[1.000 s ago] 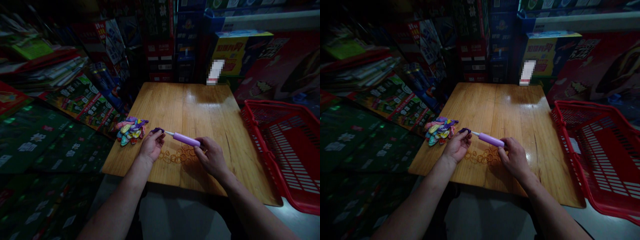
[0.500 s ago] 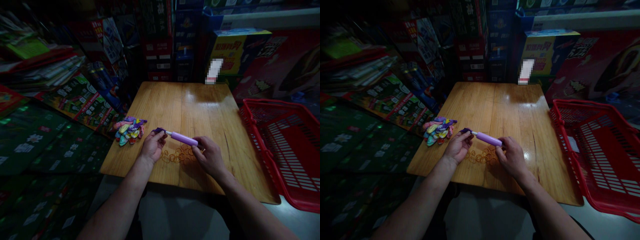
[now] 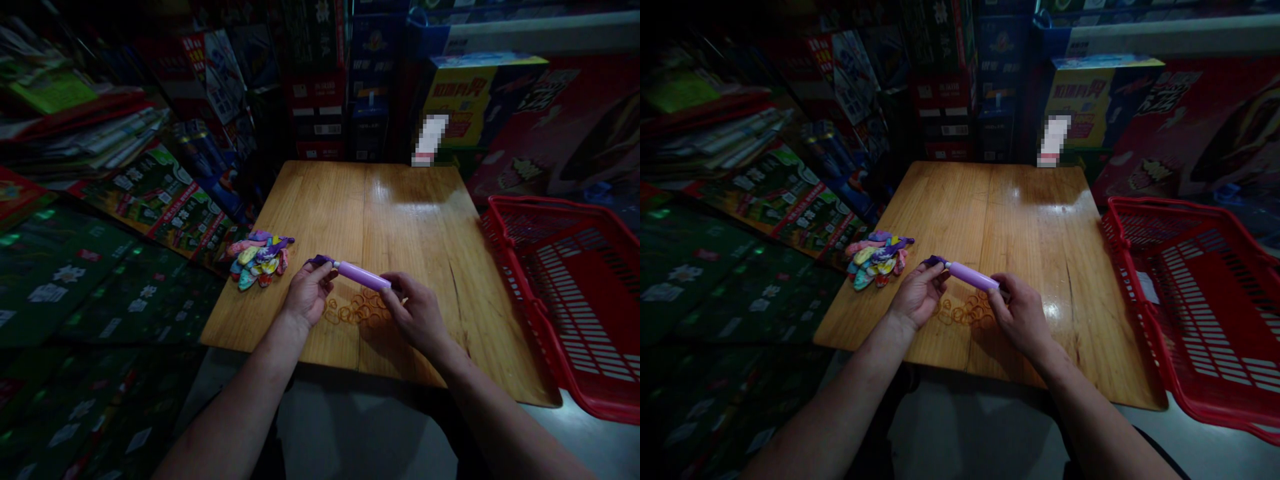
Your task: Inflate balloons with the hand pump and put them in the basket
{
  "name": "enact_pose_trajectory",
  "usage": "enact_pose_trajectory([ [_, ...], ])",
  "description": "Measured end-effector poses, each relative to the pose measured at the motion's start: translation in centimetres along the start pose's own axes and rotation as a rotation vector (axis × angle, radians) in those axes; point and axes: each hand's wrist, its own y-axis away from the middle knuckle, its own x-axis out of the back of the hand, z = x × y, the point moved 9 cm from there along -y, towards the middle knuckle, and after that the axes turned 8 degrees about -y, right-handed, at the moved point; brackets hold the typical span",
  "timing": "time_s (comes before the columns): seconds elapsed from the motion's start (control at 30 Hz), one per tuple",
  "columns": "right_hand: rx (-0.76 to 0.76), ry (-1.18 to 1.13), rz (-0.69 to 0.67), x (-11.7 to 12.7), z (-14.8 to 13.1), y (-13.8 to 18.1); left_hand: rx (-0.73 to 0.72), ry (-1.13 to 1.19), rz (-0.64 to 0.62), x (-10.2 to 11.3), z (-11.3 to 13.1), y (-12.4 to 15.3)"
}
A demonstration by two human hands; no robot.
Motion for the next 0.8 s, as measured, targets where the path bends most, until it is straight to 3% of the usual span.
enact_pose_trajectory([
  [0.33,-0.042,-0.042,-0.052,-0.4,0.0,-0.1,0.006,-0.009,-0.018,-0.4,0.2,0.3],
  [0.8,0.046,-0.057,0.037,0.7,-0.7,-0.3,0.032,-0.056,-0.156,-1.3,0.7,1.1],
])
